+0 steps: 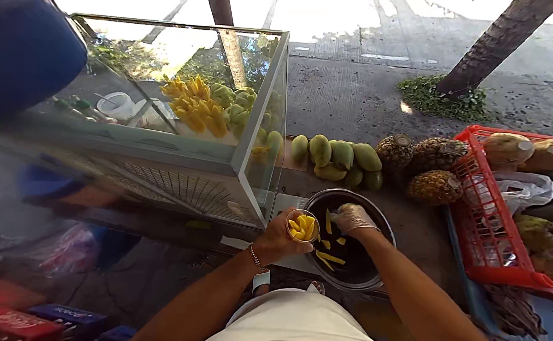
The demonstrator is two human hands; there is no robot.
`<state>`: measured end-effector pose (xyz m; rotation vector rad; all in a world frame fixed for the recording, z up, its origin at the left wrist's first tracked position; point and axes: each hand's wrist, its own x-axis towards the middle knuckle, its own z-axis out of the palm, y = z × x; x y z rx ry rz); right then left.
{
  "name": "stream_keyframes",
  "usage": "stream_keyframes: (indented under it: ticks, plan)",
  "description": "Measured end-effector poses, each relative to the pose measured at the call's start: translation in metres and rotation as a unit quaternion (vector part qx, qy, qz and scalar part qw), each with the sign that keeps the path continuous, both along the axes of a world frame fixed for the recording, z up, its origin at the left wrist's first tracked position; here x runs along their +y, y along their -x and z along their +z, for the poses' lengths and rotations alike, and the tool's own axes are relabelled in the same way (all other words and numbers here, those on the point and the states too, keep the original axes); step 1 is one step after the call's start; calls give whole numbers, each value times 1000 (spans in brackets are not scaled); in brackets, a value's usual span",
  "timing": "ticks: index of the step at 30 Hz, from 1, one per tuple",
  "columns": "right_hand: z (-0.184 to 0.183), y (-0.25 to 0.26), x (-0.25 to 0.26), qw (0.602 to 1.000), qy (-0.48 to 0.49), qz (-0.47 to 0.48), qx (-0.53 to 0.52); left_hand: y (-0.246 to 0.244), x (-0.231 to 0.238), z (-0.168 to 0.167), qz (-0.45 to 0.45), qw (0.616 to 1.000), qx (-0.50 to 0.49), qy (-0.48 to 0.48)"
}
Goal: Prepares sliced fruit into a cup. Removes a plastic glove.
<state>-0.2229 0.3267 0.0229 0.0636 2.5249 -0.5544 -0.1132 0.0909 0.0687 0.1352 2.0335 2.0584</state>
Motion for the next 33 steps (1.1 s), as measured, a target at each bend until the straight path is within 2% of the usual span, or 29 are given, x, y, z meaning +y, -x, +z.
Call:
stream_keyframes:
  ticks: [4, 7, 11, 13, 16, 19, 22, 26, 28, 30, 33]
  plan:
    - [-43, -15, -28, 997, -79, -11, -19, -15, -3, -2, 15, 1000, -13, 8]
    - [-53, -24, -28, 995, -94, -15, -25, -20, -5, -1, 0, 1000, -2, -26]
    - [-56, -32, -6, 994, -92, 56, -37, -19, -6, -3, 23, 1000, 14, -3]
    - [-37, -30, 2, 995, -67, 72, -21, -17, -6, -5, 38, 999, 22, 18]
    - [18, -24, 10, 997, 53, 42, 40, -11, -8, -9, 24, 999, 3, 46]
    - [70, -31, 15, 966, 210, 6, 153, -1, -6, -10, -2, 996, -35, 80]
    - [113, -50, 5, 930, 276, 37, 238, 9, -1, -10, -30, 993, -73, 82]
    - [127, -66, -10, 883, 260, 157, 357, 13, 5, -7, -74, 992, -89, 46]
    - [127, -66, -12, 859, 234, 197, 411, 12, 3, -8, -129, 987, -97, -23]
    - [131, -63, -7, 838, 209, 205, 460, 11, 1, -9, -158, 975, -116, -107]
    - [143, -59, 5, 835, 185, 205, 476, 10, -1, -8, -183, 953, -143, -195]
